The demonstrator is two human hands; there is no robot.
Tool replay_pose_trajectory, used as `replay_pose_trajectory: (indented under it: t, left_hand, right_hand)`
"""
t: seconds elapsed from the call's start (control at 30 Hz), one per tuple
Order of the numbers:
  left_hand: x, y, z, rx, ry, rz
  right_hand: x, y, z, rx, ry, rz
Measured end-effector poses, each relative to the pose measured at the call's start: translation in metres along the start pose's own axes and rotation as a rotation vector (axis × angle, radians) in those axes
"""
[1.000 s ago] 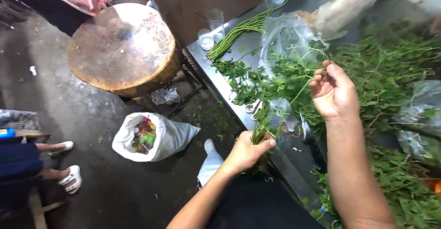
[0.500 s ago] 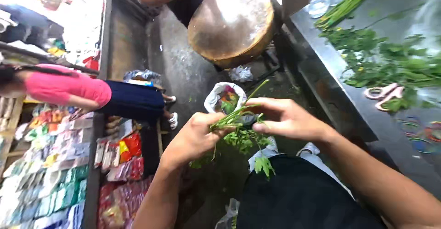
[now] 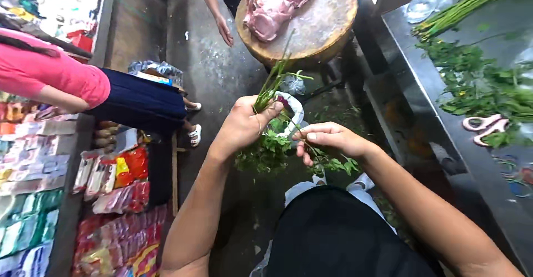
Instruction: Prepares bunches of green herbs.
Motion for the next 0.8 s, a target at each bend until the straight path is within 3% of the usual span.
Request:
replay_pose_trajectory:
  t: [0.13,0.23,0.6,0.8]
  left_hand:
    - [0.032,-0.054,0.012,0.068,0.076,-0.368]
    - [0.030,-0.097,0.026,0.133,0.086,-0.542]
    - [-0.018,-0.157,0.057,0.170,0.076,-0.657]
    - [-0.037,-0.196,0.050,0.081,0.113,-0.853]
  right_hand:
    - [0.007,0.015,-0.014,-0.135,0.001,0.018]
    - [0.009,0.027,-0.028,-0.166,0.002,0.046]
    - [0.043,0.053,-0.100,-0.361,0.081,-0.016]
    - [0.064,0.057,-0.123,-0.601,0.166,-0.323]
Point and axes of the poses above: each hand's wrist, its own z-axis towards the middle knuckle, its own y-axis out of the back of the hand, x = y × z, the point moved 8 cm from there along z, towards the middle knuckle, and after that the axes turned 7 degrees about z, right-handed, at the moved point
